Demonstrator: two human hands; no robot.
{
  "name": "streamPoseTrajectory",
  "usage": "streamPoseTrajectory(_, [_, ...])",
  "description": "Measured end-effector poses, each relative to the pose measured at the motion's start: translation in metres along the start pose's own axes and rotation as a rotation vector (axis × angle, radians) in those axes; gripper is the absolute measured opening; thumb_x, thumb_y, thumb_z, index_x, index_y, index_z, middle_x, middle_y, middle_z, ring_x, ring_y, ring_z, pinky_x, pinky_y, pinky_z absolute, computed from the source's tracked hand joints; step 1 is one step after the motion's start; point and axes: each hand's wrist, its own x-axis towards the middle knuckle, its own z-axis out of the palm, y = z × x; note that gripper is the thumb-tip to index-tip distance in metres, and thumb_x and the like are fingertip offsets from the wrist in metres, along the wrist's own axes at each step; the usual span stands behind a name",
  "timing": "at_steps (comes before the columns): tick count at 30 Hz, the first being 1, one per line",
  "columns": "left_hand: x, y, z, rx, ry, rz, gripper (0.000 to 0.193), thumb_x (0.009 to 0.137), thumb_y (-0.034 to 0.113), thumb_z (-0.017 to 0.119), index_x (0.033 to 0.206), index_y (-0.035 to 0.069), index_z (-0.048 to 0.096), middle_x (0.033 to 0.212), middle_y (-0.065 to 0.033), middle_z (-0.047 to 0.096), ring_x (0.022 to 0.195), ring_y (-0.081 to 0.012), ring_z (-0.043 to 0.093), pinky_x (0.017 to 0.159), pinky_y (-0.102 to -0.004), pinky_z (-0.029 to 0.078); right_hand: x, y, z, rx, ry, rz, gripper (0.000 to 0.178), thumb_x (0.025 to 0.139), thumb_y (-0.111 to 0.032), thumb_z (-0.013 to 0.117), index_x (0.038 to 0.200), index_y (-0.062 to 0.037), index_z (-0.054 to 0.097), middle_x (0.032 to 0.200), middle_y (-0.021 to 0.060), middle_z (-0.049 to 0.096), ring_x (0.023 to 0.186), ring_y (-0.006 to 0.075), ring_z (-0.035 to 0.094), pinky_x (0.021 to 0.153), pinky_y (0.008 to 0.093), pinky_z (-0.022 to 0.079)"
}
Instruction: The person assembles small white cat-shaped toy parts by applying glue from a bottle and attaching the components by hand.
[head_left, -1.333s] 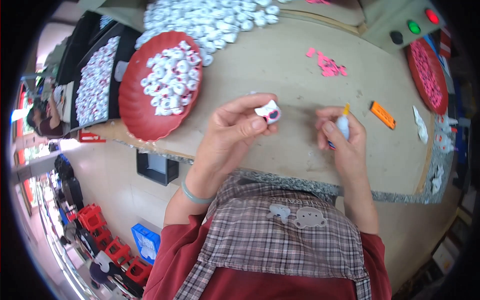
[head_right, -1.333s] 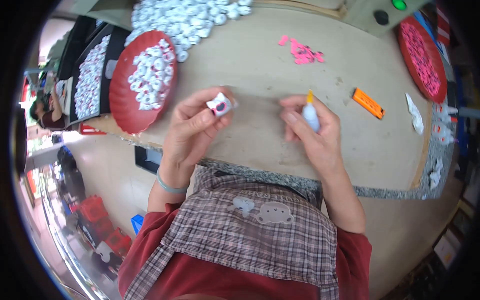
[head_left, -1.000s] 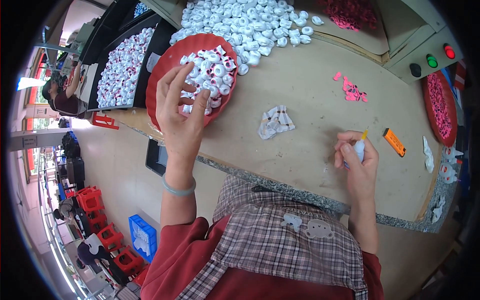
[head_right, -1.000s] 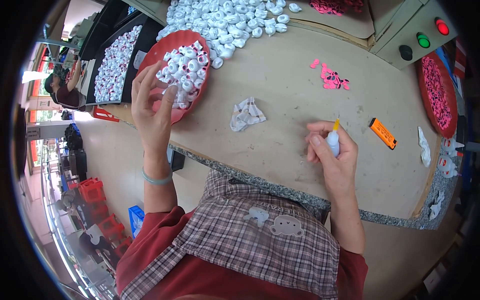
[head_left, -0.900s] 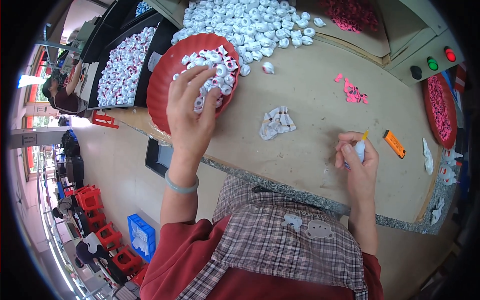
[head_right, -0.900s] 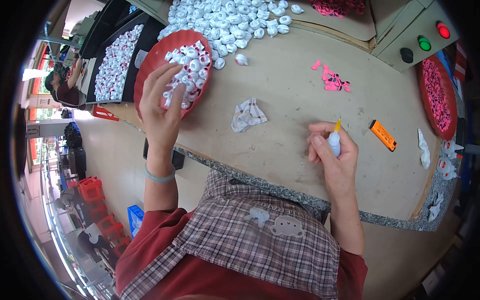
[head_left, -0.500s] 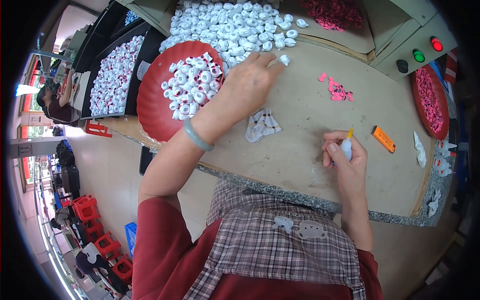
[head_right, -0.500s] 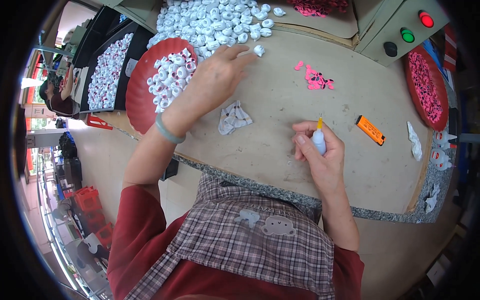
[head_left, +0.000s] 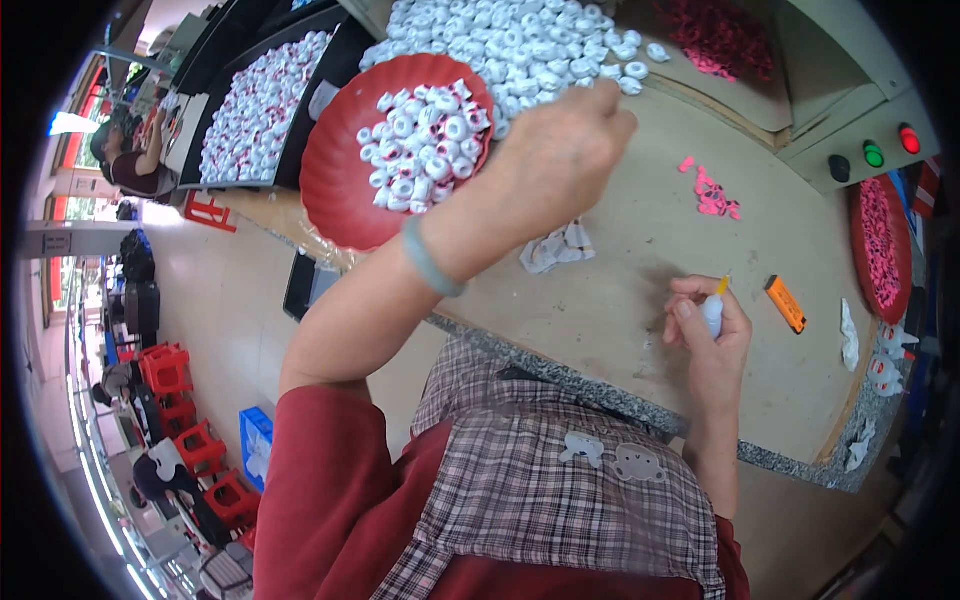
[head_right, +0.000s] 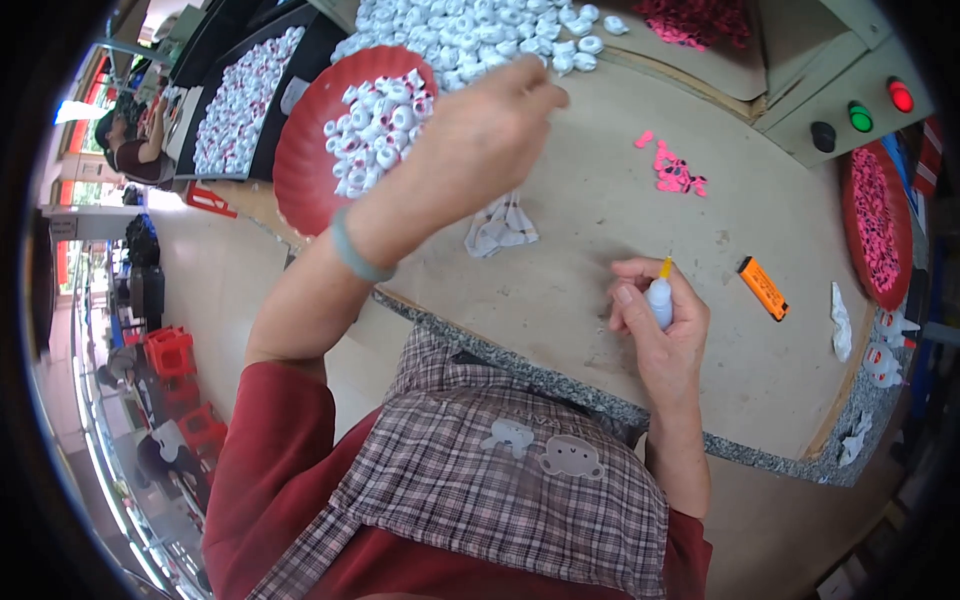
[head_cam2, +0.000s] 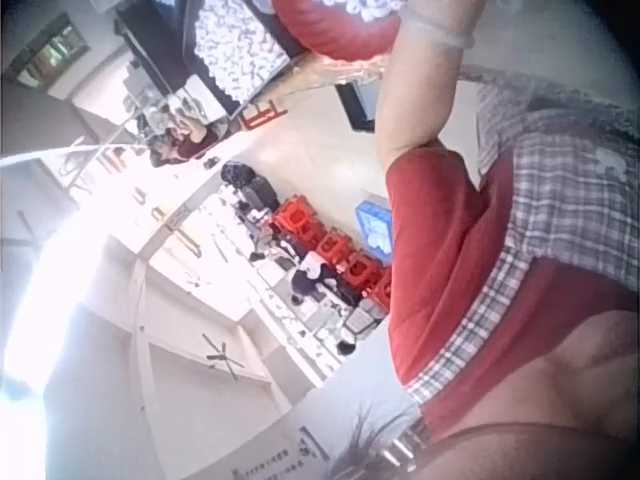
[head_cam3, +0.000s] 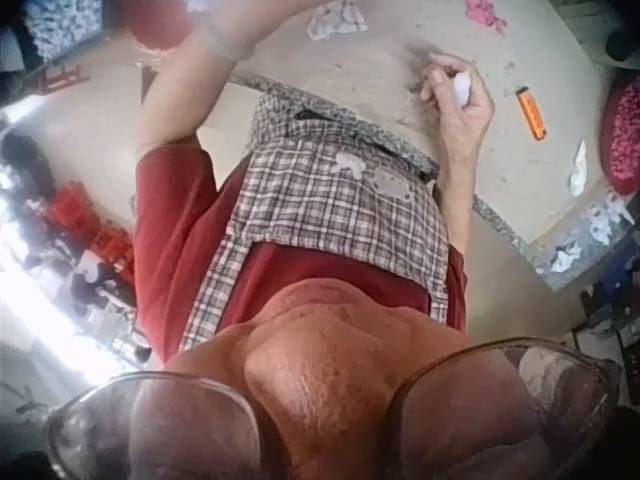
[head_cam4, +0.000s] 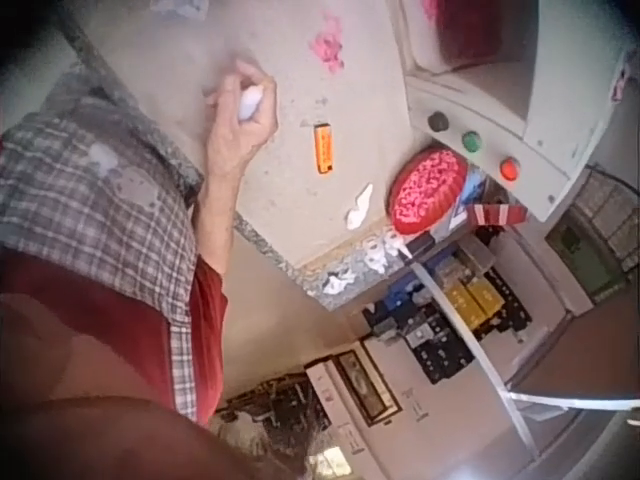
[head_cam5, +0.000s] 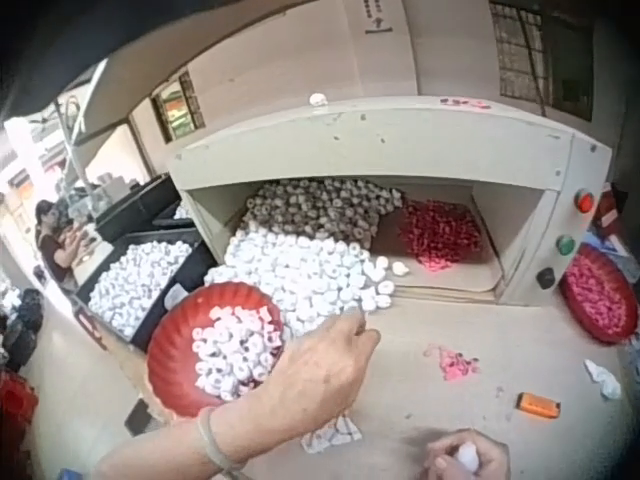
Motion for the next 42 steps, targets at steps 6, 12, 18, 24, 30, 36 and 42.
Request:
streamPoseTrajectory(6, [-0.037, -0.049, -0.062, 0.134, 0.005, -0.126, 0.007, 0.079, 0.002, 0.051, 0.084, 0.002, 0.056, 0.093, -0.0141, 0.053, 0.091, -0.0318, 0.051, 0.081, -0.0387, 0.042, 0.016, -0.002, 0.014, -0.054, 0.033, 0.018, 0.015, 0.087, -0.003, 0.056, 0.101, 0.0028, 0.059, 0.077, 0.0054, 0.058, 0.06, 0.007, 0.052, 0.053, 0.0191, 0.04])
streamPoseTrajectory(12, [-0.078, -0.104, -0.026, 0.281, 0.005, -0.017, 0.019, 0.08, 0.005, 0.057, 0.099, 0.004, 0.056, 0.101, -0.0146, 0.054, 0.092, -0.0325, 0.054, 0.079, -0.0391, 0.045, 0.038, 0.01, 0.006, 0.19, 0.028, -0.061, 0.016, 0.088, -0.006, 0.055, 0.102, 0.0019, 0.058, 0.075, 0.0051, 0.056, 0.057, 0.0072, 0.049, 0.051, 0.02, 0.038])
streamPoseTrajectory(18, [-0.093, -0.092, -0.05, 0.354, -0.112, -0.106, 0.018, 0.082, 0.01, 0.059, 0.099, 0.005, 0.058, 0.11, -0.0117, 0.053, 0.096, -0.0295, 0.054, 0.079, -0.0379, 0.045, 0.017, 0.007, -0.005, 0.094, 0.024, 0.049, 0.014, 0.088, -0.004, 0.056, 0.1, -0.0008, 0.059, 0.076, 0.0044, 0.058, 0.059, 0.007, 0.052, 0.052, 0.0192, 0.04])
streamPoseTrajectory(24, [-0.083, -0.088, -0.074, 0.431, -0.089, -0.235, 0.023, 0.075, 0.002, 0.061, 0.097, 0.004, 0.06, 0.118, -0.0119, 0.051, 0.112, -0.0326, 0.048, 0.093, -0.0414, 0.039, 0.012, -0.003, 0.001, 0.057, -0.021, 0.027, 0.013, 0.086, 0.0, 0.056, 0.098, 0.0009, 0.059, 0.077, 0.0051, 0.058, 0.06, 0.0065, 0.053, 0.053, 0.0193, 0.043])
streamPoseTrajectory(30, [-0.005, -0.058, -0.051, 0.283, -0.196, 0.017, 0.045, 0.073, 0.005, 0.063, 0.117, 0.007, 0.053, 0.118, -0.0116, 0.054, 0.111, -0.0305, 0.05, 0.092, -0.0408, 0.041, 0.011, -0.007, -0.004, 0.017, -0.031, -0.04, 0.012, 0.085, 0.001, 0.056, 0.097, 0.0013, 0.06, 0.076, 0.0057, 0.059, 0.062, 0.007, 0.054, 0.054, 0.0198, 0.045])
streamPoseTrajectory(36, [0.041, -0.11, -0.011, 0.307, -0.208, -0.082, 0.045, 0.076, 0.014, 0.062, 0.12, 0.007, 0.052, 0.114, -0.0121, 0.055, 0.099, -0.0316, 0.057, 0.084, -0.0398, 0.046, 0.006, -0.011, -0.006, -0.058, -0.028, -0.051, 0.01, 0.083, 0.002, 0.058, 0.093, 0.0011, 0.062, 0.073, 0.0035, 0.06, 0.061, 0.0061, 0.055, 0.054, 0.0195, 0.045])
streamPoseTrajectory(42, [0.05, -0.1, 0.018, 0.032, -0.098, -0.112, 0.019, 0.078, 0.006, 0.062, 0.096, 0.003, 0.062, 0.096, -0.0117, 0.056, 0.077, -0.0289, 0.06, 0.072, -0.0377, 0.049, 0.005, -0.007, -0.008, -0.119, -0.034, -0.107, 0.013, 0.081, 0.003, 0.06, 0.093, -0.0011, 0.062, 0.073, 0.0021, 0.06, 0.06, 0.0054, 0.054, 0.053, 0.0195, 0.043])
